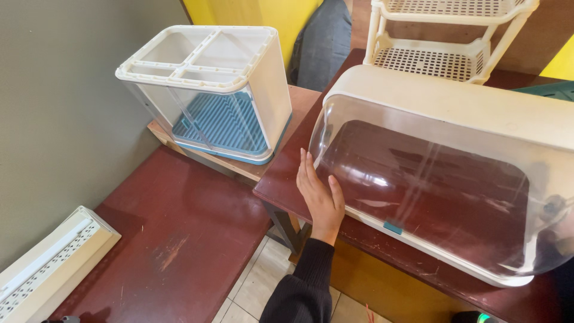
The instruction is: The person wipes a blue plastic tray with a cloth, then assembles a multi-part plastic container by inserting the tray, placing a blue grid lid, and adding a clear cover. The person then wipes a white perforated tray with the cloth.
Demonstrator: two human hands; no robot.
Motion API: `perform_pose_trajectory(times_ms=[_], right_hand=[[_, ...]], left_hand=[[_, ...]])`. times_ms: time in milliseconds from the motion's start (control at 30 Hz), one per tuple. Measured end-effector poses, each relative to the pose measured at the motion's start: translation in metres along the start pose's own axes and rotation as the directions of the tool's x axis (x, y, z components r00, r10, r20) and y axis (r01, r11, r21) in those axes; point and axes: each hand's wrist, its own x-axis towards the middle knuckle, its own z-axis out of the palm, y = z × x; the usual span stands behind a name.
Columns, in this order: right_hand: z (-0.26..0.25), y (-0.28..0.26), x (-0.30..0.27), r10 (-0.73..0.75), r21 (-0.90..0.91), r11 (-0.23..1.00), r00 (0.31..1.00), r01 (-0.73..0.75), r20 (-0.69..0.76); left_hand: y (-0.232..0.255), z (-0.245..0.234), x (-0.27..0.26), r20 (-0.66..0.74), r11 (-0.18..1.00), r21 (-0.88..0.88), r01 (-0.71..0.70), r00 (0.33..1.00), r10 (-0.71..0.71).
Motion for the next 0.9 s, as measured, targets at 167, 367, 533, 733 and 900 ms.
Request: perform_pose_trajectory(times_ms=[167, 367, 533, 733, 900], right_hand=[[-0.003, 0.007, 0.0, -0.027, -0.011, 1.0, 1.0, 0.026, -0.012], [-0.021, 0.018, 0.0, -0.065, -0.068, 0.996, 0.998, 0.064, -0.022], [-0.045, 0.021, -0.015, -0.183, -0.264, 0.95, 0.983, 0.169, -0.031], [-0.069, 0.024, -0.044, -0.135, -0.182, 0.978, 0.97, 0.099, -0.2], [-0.099, 0.017, -0.076, -0.083, -0.119, 0.992, 0.955, 0.051, -0.284]], left_hand=[[0.001, -0.001, 0.0, -0.005, 1.0, 0.021, -0.005, 1.0, 0.005], [0.001, 0.001, -0.003, -0.004, 1.0, 0.01, 0.016, 1.0, -0.016], [0.0, 0.002, -0.002, -0.001, 0.999, -0.027, 0.023, 1.0, -0.023], [-0.006, 0.005, -0.003, -0.011, 0.998, -0.055, 0.01, 1.0, -0.01], [-0.009, 0.007, -0.004, -0.018, 0.998, -0.066, -0.005, 1.0, 0.004]])
